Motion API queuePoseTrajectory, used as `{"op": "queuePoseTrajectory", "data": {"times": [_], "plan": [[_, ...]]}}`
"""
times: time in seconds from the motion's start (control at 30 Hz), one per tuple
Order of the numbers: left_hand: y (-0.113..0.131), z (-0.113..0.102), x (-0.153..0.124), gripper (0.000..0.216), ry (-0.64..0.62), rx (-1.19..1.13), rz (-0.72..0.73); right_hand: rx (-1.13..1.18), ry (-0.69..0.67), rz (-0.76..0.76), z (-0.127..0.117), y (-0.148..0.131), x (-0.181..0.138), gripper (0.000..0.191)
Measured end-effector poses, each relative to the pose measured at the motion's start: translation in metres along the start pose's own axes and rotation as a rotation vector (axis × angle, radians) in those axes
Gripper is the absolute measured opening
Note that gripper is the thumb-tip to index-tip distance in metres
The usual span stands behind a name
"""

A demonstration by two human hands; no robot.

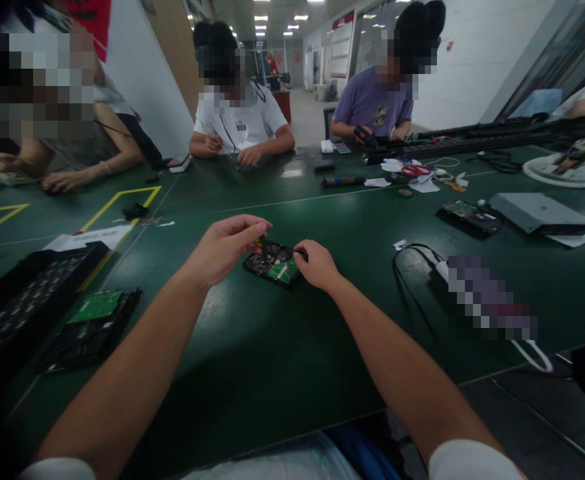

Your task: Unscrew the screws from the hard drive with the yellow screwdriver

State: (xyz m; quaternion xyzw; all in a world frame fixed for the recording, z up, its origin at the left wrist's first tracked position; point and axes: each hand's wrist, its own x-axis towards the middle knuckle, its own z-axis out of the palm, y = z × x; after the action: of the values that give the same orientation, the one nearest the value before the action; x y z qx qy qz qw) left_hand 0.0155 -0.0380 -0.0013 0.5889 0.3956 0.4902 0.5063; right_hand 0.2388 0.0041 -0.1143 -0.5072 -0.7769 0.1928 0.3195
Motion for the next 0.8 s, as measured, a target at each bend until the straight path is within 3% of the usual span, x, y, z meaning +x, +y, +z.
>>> {"op": "queuePoseTrajectory", "data": {"times": [0.17, 0.47, 0.63, 0.8], "plan": [[0.0012, 0.0026, -0.0007, 0.034, -0.005, -0.026, -0.021, -0.007, 0.002, 0.008, -0.0005, -0.0021, 0.0002, 0.013], [0.0067, 0.0060, -0.0041, 0.021, -0.041, -0.094, -0.042, -0.002, -0.008, -0.012, 0.0014, 0.0011, 0.0006, 0.012], [0.0050, 0.0049, -0.0026, 0.019, 0.060, 0.033, 0.011, -0.004, -0.003, -0.023, 0.0013, 0.0035, -0.0001, 0.013], [0.0064, 0.0022, -0.0026, 0.021, 0.042, -0.029, -0.008, 0.013, -0.002, -0.007, -0.0002, 0.0012, -0.0013, 0.013]]}}
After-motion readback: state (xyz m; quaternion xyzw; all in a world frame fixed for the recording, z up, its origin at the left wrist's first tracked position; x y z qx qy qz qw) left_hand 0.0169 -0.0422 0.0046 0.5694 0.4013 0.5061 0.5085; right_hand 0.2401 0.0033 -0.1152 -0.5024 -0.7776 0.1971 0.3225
